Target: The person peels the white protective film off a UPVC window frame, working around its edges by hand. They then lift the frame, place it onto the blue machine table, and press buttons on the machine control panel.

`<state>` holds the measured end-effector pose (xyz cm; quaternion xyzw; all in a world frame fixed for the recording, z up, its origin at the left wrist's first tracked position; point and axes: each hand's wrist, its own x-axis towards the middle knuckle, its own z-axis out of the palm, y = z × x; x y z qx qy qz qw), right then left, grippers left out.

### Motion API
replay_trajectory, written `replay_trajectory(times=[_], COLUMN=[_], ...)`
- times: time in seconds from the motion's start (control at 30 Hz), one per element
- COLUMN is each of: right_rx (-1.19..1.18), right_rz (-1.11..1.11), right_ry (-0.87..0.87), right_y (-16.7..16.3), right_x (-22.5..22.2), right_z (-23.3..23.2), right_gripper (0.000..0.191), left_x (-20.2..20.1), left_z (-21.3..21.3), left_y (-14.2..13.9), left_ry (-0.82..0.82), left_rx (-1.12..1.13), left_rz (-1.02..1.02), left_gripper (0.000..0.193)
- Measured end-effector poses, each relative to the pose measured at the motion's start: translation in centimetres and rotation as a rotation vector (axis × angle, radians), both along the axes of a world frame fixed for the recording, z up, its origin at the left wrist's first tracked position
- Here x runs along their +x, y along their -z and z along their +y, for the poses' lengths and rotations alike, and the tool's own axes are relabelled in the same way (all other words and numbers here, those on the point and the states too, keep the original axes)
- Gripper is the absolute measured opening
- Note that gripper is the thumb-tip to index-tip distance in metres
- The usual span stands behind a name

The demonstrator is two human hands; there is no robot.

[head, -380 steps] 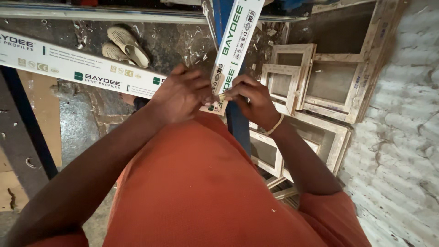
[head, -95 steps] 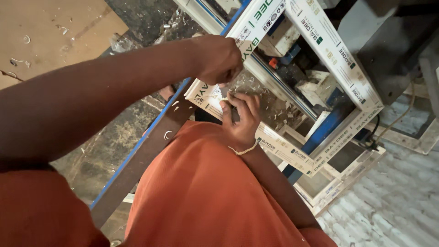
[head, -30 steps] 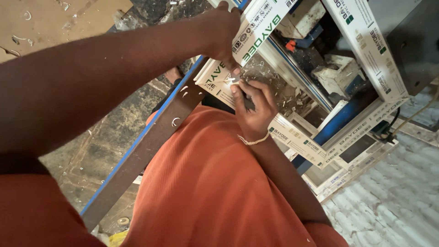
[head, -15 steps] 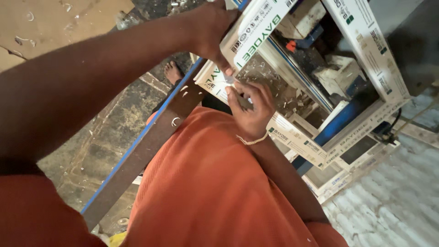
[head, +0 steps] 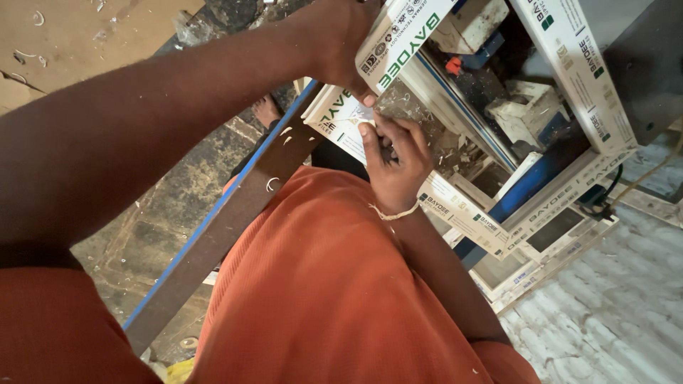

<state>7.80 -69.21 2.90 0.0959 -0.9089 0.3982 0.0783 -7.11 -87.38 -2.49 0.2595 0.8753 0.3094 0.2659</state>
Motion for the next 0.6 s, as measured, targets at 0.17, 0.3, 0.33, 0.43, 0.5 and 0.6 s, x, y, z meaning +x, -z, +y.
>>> replay_trajectory(times=[0.17, 0.3, 0.33, 0.43, 0.5, 0.6], right_rx=[0.066, 0.096, 0.083, 0.055, 0.040, 0.016], right_rz=[0.092, 0.019, 0.010, -0.016, -0.012, -0.016], right_ry=[-0.111, -0.149, -0.146, -0.126, -0.103, -0.090], right_y=[0.0, -0.4, -0.4, -0.4, -0.3, -0.2], right_x=[-0.4, -0.6, -0.6, -0.4, -0.3, -0.4], right_z=[0.3, 0.4, 0.3, 0.0, -0.2, -0.4], right_gripper=[0.024, 0.023, 0.023, 0.024, 0.023, 0.022], left_x=[0.7, 0.6, 0.6, 0.6, 0.5, 0.2], left_z=[0.0, -0.6, -0.8, -1.3, -1.3, -1.7], left_y=[0.4, 0.9, 1.0, 1.2, 1.0, 0.8], left_ry=[-0.075, -0.043, -0.039, -0.032, -0.038, -0.012], left_rx=[0.158, 0.247, 0.241, 0.253, 0.295, 0.277], left_rz=[0.066, 0.126, 0.064, -0.049, -0.009, -0.045], left_gripper=[0.102, 0.108, 0.108, 0.112, 0.114, 0.115])
